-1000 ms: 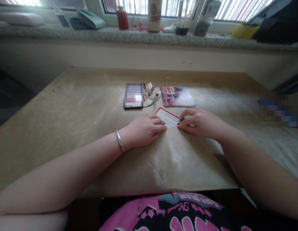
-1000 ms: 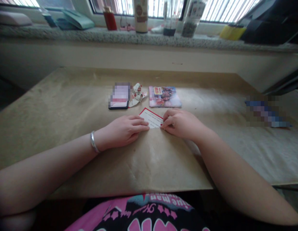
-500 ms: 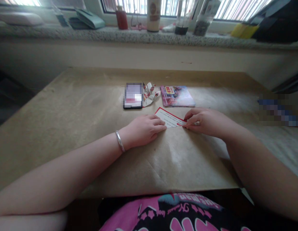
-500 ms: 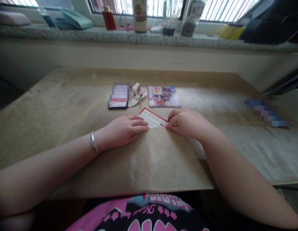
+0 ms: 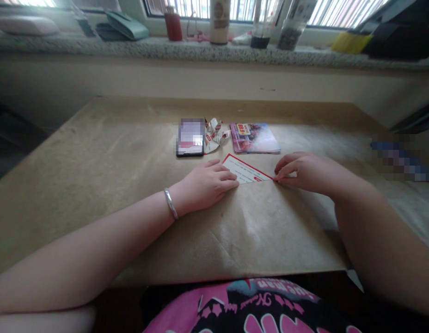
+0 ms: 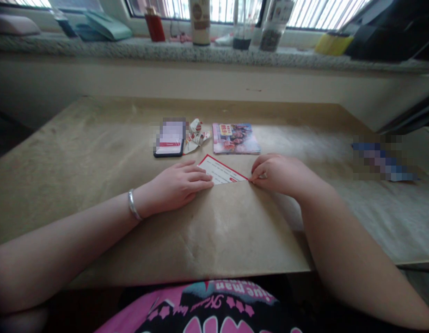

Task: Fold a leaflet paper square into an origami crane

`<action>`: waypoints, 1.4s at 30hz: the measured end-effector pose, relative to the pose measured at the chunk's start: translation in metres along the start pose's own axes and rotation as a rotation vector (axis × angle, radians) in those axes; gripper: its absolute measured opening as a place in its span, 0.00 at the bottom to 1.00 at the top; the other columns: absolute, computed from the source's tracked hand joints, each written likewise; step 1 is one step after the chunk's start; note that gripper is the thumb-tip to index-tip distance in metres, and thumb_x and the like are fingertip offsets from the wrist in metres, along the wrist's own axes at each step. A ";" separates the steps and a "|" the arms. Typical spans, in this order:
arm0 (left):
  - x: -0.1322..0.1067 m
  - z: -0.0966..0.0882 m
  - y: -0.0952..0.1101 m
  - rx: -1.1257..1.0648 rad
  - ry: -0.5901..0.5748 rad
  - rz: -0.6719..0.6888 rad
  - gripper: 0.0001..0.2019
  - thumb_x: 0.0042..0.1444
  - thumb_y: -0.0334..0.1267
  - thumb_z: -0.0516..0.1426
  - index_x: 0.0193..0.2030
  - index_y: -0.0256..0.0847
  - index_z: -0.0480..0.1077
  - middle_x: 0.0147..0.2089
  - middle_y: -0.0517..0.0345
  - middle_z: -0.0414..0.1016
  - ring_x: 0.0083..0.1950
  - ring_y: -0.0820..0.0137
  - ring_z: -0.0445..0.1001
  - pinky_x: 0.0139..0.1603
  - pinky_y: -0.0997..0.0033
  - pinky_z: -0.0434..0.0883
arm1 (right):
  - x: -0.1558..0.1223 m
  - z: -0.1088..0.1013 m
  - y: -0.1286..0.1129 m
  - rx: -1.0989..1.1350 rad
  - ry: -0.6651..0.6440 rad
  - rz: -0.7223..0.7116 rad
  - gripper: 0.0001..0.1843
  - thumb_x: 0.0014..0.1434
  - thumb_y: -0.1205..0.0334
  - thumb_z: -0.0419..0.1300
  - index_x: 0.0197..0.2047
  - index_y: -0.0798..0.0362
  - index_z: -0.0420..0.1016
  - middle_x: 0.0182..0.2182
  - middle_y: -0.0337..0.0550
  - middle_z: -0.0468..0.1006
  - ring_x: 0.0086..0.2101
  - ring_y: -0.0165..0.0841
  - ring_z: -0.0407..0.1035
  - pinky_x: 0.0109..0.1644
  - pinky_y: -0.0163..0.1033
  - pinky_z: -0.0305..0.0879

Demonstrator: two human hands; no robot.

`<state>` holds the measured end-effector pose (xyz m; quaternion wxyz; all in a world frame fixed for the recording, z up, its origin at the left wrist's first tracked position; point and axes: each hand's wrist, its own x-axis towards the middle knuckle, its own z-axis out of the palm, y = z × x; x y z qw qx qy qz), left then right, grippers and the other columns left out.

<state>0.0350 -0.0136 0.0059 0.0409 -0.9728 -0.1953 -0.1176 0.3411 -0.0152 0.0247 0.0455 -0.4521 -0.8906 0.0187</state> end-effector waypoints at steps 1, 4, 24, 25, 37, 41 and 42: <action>0.000 0.000 0.000 -0.001 -0.001 0.001 0.14 0.60 0.31 0.53 0.52 0.42 0.73 0.52 0.57 0.77 0.54 0.64 0.73 0.62 0.55 0.64 | -0.001 0.000 0.003 0.008 -0.008 0.012 0.09 0.55 0.61 0.61 0.30 0.43 0.83 0.36 0.35 0.82 0.33 0.30 0.74 0.36 0.36 0.68; 0.001 -0.001 -0.001 -0.001 -0.008 0.007 0.14 0.62 0.32 0.52 0.52 0.42 0.72 0.53 0.58 0.77 0.54 0.63 0.73 0.60 0.56 0.65 | -0.001 0.001 0.010 0.056 -0.044 0.029 0.09 0.55 0.60 0.60 0.32 0.44 0.84 0.37 0.36 0.82 0.32 0.30 0.74 0.37 0.36 0.69; 0.002 0.002 -0.006 0.039 0.054 0.025 0.14 0.66 0.31 0.49 0.50 0.47 0.73 0.53 0.61 0.78 0.56 0.69 0.73 0.71 0.47 0.50 | 0.024 0.021 -0.054 0.064 0.192 -0.279 0.14 0.63 0.64 0.54 0.40 0.48 0.82 0.40 0.44 0.82 0.38 0.34 0.73 0.44 0.39 0.67; 0.003 0.002 -0.006 0.017 0.047 0.012 0.13 0.66 0.31 0.50 0.50 0.47 0.73 0.53 0.61 0.78 0.56 0.69 0.73 0.71 0.47 0.50 | 0.024 0.021 -0.053 0.063 0.194 -0.279 0.14 0.63 0.64 0.54 0.40 0.48 0.82 0.40 0.44 0.82 0.38 0.34 0.73 0.43 0.39 0.67; -0.001 -0.019 -0.007 -0.005 -0.079 -0.014 0.13 0.57 0.28 0.54 0.44 0.43 0.76 0.46 0.58 0.80 0.51 0.67 0.75 0.70 0.50 0.52 | 0.024 0.021 -0.052 0.081 0.206 -0.287 0.14 0.62 0.65 0.54 0.39 0.48 0.82 0.40 0.44 0.81 0.38 0.34 0.72 0.43 0.38 0.68; -0.005 -0.029 -0.015 -0.016 -0.134 0.006 0.14 0.56 0.28 0.54 0.45 0.45 0.77 0.45 0.58 0.80 0.47 0.69 0.75 0.63 0.59 0.60 | 0.023 0.021 -0.052 0.089 0.206 -0.297 0.14 0.62 0.66 0.54 0.40 0.47 0.82 0.40 0.44 0.81 0.39 0.34 0.73 0.43 0.39 0.68; -0.007 -0.031 -0.017 -0.021 -0.154 0.012 0.15 0.56 0.28 0.54 0.45 0.46 0.77 0.45 0.58 0.80 0.45 0.69 0.75 0.59 0.62 0.63 | 0.023 0.021 -0.052 0.090 0.206 -0.297 0.14 0.62 0.65 0.54 0.40 0.47 0.82 0.40 0.44 0.81 0.39 0.34 0.73 0.43 0.39 0.68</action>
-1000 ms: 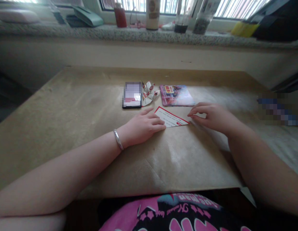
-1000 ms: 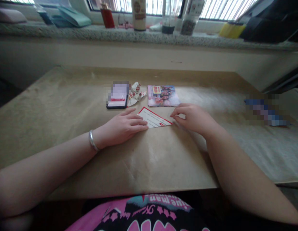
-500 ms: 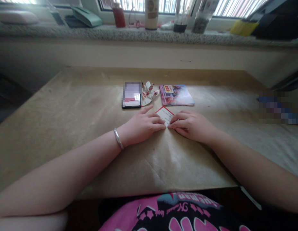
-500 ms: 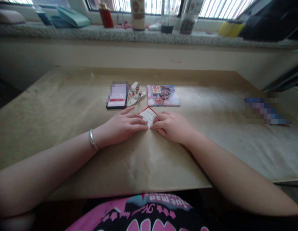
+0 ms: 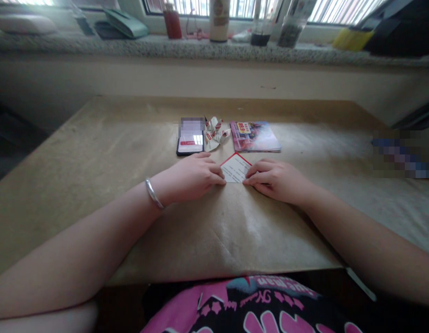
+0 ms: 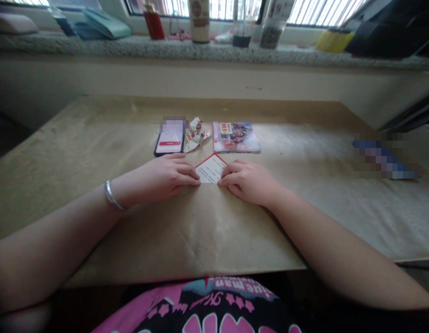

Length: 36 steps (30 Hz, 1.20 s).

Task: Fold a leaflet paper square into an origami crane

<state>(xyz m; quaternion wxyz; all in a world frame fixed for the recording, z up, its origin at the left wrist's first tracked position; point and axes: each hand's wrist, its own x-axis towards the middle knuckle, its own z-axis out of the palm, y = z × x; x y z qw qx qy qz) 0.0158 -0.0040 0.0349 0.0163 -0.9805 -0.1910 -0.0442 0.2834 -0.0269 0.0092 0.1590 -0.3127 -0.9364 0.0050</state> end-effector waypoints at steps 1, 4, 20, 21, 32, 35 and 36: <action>-0.001 -0.001 -0.003 0.000 -0.014 0.008 0.15 0.56 0.27 0.54 0.45 0.46 0.78 0.45 0.58 0.80 0.44 0.70 0.75 0.56 0.65 0.65 | 0.000 0.000 0.000 0.002 -0.001 0.001 0.14 0.62 0.65 0.54 0.40 0.47 0.82 0.40 0.44 0.81 0.39 0.34 0.73 0.43 0.39 0.68; -0.004 -0.002 -0.009 -0.005 -0.040 0.003 0.17 0.54 0.26 0.54 0.45 0.46 0.78 0.45 0.59 0.80 0.44 0.69 0.74 0.50 0.69 0.68 | 0.000 0.000 0.000 0.006 -0.010 0.009 0.14 0.62 0.66 0.54 0.40 0.47 0.82 0.40 0.44 0.81 0.39 0.34 0.73 0.43 0.39 0.68; -0.023 -0.011 -0.019 0.072 -0.156 -0.120 0.16 0.54 0.27 0.56 0.40 0.52 0.79 0.39 0.66 0.80 0.36 0.73 0.74 0.39 0.74 0.65 | -0.003 0.002 0.002 0.014 -0.013 0.009 0.14 0.62 0.65 0.54 0.40 0.48 0.82 0.41 0.44 0.81 0.39 0.33 0.72 0.43 0.38 0.67; -0.024 -0.011 -0.019 0.064 -0.164 -0.125 0.16 0.54 0.27 0.55 0.41 0.52 0.79 0.40 0.66 0.80 0.37 0.73 0.74 0.39 0.75 0.65 | -0.003 0.002 0.002 0.011 -0.013 0.008 0.14 0.62 0.65 0.54 0.40 0.48 0.82 0.41 0.44 0.81 0.39 0.33 0.72 0.43 0.38 0.67; -0.028 -0.020 -0.017 0.014 -0.288 -0.221 0.15 0.56 0.28 0.53 0.38 0.51 0.79 0.40 0.63 0.80 0.38 0.72 0.75 0.41 0.75 0.67 | -0.004 0.005 0.004 0.011 0.013 0.005 0.13 0.61 0.66 0.55 0.39 0.48 0.82 0.41 0.43 0.81 0.38 0.34 0.73 0.41 0.38 0.68; -0.028 -0.019 -0.020 -0.012 -0.279 -0.218 0.15 0.55 0.28 0.53 0.37 0.50 0.79 0.41 0.63 0.80 0.38 0.72 0.76 0.42 0.75 0.68 | -0.005 0.005 0.005 0.014 0.006 0.011 0.13 0.61 0.66 0.55 0.40 0.48 0.82 0.41 0.43 0.81 0.38 0.34 0.73 0.42 0.38 0.68; -0.028 -0.019 -0.022 -0.025 -0.270 -0.215 0.15 0.55 0.28 0.53 0.37 0.49 0.80 0.41 0.63 0.80 0.39 0.72 0.76 0.42 0.75 0.68 | -0.005 0.005 0.005 0.015 0.005 0.008 0.13 0.61 0.66 0.55 0.40 0.48 0.82 0.41 0.43 0.81 0.38 0.34 0.73 0.42 0.38 0.68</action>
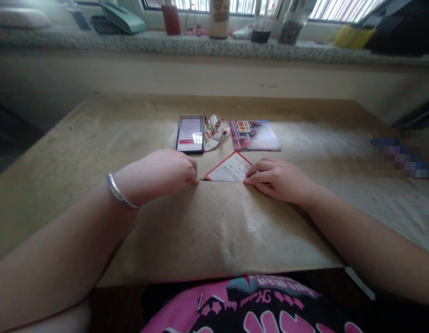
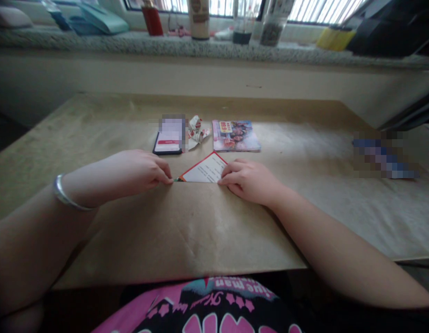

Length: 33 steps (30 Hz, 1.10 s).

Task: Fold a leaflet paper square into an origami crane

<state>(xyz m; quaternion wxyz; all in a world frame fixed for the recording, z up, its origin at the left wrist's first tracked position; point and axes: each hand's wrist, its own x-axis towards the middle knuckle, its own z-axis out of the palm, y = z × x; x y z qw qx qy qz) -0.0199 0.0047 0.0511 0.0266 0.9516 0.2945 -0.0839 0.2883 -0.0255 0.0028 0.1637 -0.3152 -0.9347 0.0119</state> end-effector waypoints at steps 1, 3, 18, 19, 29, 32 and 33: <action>0.000 0.001 -0.003 -0.018 0.012 0.005 0.16 0.55 0.27 0.53 0.37 0.49 0.80 0.42 0.63 0.81 0.39 0.72 0.76 0.43 0.76 0.68 | 0.000 0.000 0.000 0.000 0.001 -0.004 0.13 0.61 0.66 0.55 0.40 0.48 0.82 0.40 0.43 0.81 0.38 0.34 0.73 0.42 0.38 0.68; 0.001 0.003 -0.009 -0.066 0.023 0.011 0.16 0.53 0.27 0.52 0.37 0.47 0.80 0.43 0.63 0.81 0.39 0.72 0.76 0.43 0.76 0.68 | 0.000 0.000 0.000 -0.001 0.007 -0.010 0.13 0.62 0.65 0.55 0.39 0.48 0.82 0.40 0.43 0.81 0.38 0.33 0.73 0.42 0.38 0.68; 0.030 0.028 0.032 -0.076 0.391 -0.052 0.20 0.58 0.41 0.58 0.56 0.40 0.68 0.59 0.49 0.70 0.56 0.61 0.71 0.55 0.62 0.69 | 0.009 0.004 -0.006 -0.022 -0.021 0.154 0.13 0.58 0.61 0.59 0.46 0.53 0.73 0.44 0.49 0.78 0.46 0.41 0.70 0.48 0.44 0.67; 0.033 0.032 0.034 -0.075 0.414 -0.033 0.21 0.58 0.41 0.59 0.57 0.39 0.67 0.61 0.49 0.69 0.57 0.60 0.70 0.57 0.61 0.68 | 0.009 0.005 -0.007 -0.012 -0.018 0.161 0.13 0.58 0.61 0.59 0.47 0.53 0.73 0.45 0.50 0.77 0.46 0.41 0.70 0.49 0.44 0.67; 0.044 0.040 0.041 0.177 0.477 0.085 0.09 0.65 0.37 0.52 0.43 0.39 0.74 0.44 0.53 0.79 0.43 0.67 0.75 0.41 0.68 0.71 | 0.019 0.007 -0.016 -0.007 -0.018 0.179 0.11 0.57 0.62 0.58 0.44 0.53 0.74 0.43 0.48 0.78 0.44 0.41 0.70 0.47 0.43 0.66; 0.042 0.036 0.046 0.298 0.458 0.100 0.07 0.63 0.32 0.53 0.39 0.38 0.72 0.37 0.55 0.78 0.36 0.68 0.75 0.34 0.69 0.68 | 0.020 0.007 -0.017 -0.010 -0.026 0.161 0.10 0.58 0.61 0.58 0.42 0.52 0.74 0.41 0.46 0.79 0.43 0.40 0.70 0.46 0.42 0.65; 0.042 0.034 0.049 0.327 0.462 0.106 0.06 0.62 0.31 0.53 0.38 0.38 0.72 0.35 0.55 0.77 0.34 0.68 0.75 0.32 0.68 0.66 | 0.021 0.008 -0.018 -0.014 -0.023 0.159 0.09 0.58 0.61 0.58 0.41 0.52 0.74 0.41 0.46 0.79 0.43 0.40 0.70 0.46 0.42 0.65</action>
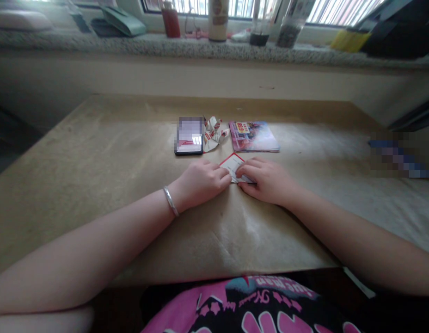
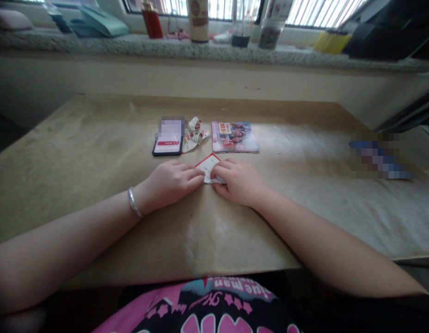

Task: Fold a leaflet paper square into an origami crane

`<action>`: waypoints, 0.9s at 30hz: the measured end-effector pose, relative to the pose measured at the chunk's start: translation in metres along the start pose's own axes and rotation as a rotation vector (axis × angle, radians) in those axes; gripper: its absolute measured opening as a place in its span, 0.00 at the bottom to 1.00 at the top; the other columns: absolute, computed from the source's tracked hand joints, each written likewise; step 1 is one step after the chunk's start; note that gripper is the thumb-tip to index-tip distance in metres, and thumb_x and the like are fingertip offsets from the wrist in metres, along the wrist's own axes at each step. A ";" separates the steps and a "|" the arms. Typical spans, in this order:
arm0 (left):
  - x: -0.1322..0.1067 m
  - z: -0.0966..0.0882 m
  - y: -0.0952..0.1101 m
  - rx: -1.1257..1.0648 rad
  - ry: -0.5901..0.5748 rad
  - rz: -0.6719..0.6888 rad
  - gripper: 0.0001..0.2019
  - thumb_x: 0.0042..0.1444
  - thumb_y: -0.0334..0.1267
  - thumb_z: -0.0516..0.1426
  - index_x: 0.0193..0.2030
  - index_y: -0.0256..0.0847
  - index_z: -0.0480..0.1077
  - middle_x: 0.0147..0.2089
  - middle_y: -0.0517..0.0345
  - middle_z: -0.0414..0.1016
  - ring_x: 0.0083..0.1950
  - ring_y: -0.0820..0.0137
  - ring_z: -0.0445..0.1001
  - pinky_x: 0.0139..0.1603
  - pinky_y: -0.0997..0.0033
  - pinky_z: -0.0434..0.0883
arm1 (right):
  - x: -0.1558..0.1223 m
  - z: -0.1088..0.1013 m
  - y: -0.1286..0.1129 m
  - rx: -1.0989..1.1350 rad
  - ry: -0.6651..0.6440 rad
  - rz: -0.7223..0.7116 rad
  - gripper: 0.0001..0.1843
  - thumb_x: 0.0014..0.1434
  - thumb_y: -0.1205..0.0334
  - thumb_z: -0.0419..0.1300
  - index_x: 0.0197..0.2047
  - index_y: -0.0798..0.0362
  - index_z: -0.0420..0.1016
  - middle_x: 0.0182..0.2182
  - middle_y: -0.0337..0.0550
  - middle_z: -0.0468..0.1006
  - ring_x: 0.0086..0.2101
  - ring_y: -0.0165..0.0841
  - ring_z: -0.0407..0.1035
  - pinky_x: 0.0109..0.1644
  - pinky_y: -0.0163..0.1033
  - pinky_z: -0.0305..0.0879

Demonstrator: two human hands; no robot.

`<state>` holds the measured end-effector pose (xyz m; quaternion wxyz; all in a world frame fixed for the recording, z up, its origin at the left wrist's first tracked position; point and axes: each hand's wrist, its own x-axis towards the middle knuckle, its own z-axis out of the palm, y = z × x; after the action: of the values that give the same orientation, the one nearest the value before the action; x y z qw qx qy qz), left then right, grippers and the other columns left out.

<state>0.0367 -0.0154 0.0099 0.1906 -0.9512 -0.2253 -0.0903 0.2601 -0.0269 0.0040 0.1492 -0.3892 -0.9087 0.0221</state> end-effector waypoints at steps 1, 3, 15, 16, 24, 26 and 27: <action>0.001 -0.001 0.002 0.019 0.010 0.008 0.06 0.62 0.31 0.53 0.36 0.38 0.71 0.33 0.56 0.76 0.33 0.68 0.74 0.31 0.68 0.65 | 0.000 0.000 -0.001 -0.008 0.005 -0.002 0.08 0.58 0.61 0.57 0.40 0.51 0.74 0.40 0.45 0.79 0.43 0.40 0.70 0.45 0.41 0.64; 0.002 -0.002 0.004 0.035 0.036 0.005 0.07 0.62 0.31 0.52 0.33 0.38 0.69 0.31 0.57 0.75 0.31 0.68 0.73 0.30 0.68 0.64 | 0.000 0.001 -0.002 -0.036 0.011 -0.007 0.07 0.58 0.62 0.57 0.38 0.51 0.75 0.39 0.44 0.79 0.42 0.39 0.70 0.43 0.41 0.63; 0.003 0.003 0.003 -0.125 0.068 -0.191 0.07 0.61 0.34 0.52 0.34 0.37 0.68 0.34 0.54 0.75 0.33 0.70 0.72 0.30 0.71 0.63 | 0.000 -0.001 -0.014 -0.183 0.180 0.051 0.08 0.58 0.64 0.53 0.32 0.52 0.73 0.31 0.43 0.79 0.33 0.34 0.70 0.36 0.39 0.58; 0.003 0.003 0.004 -0.137 0.085 -0.198 0.08 0.62 0.35 0.51 0.34 0.37 0.68 0.34 0.54 0.75 0.33 0.70 0.72 0.30 0.72 0.63 | 0.001 -0.001 -0.015 -0.178 0.195 0.056 0.08 0.58 0.64 0.53 0.31 0.52 0.73 0.31 0.43 0.79 0.33 0.34 0.70 0.36 0.38 0.58; 0.005 -0.006 0.011 -0.065 0.183 -0.225 0.12 0.64 0.37 0.50 0.32 0.38 0.69 0.32 0.57 0.76 0.33 0.69 0.72 0.34 0.68 0.63 | 0.004 0.001 -0.019 -0.120 0.259 0.126 0.06 0.56 0.65 0.54 0.30 0.51 0.71 0.30 0.42 0.77 0.32 0.34 0.69 0.36 0.38 0.58; 0.006 -0.008 0.011 -0.059 0.189 -0.217 0.12 0.64 0.37 0.50 0.31 0.39 0.70 0.32 0.58 0.77 0.34 0.69 0.72 0.37 0.66 0.63 | 0.004 0.001 -0.019 -0.117 0.259 0.133 0.05 0.56 0.65 0.54 0.30 0.51 0.71 0.30 0.42 0.77 0.31 0.34 0.68 0.36 0.38 0.58; 0.006 -0.009 0.010 -0.067 0.192 -0.212 0.13 0.64 0.37 0.50 0.30 0.39 0.71 0.31 0.59 0.77 0.34 0.69 0.72 0.39 0.65 0.64 | 0.004 0.001 -0.019 -0.118 0.256 0.132 0.05 0.55 0.65 0.54 0.30 0.51 0.71 0.30 0.42 0.77 0.31 0.33 0.68 0.35 0.38 0.58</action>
<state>0.0461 -0.0251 0.0162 0.1690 -0.9148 -0.3022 -0.2081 0.2438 -0.0372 0.0067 0.2389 -0.4559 -0.8544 -0.0716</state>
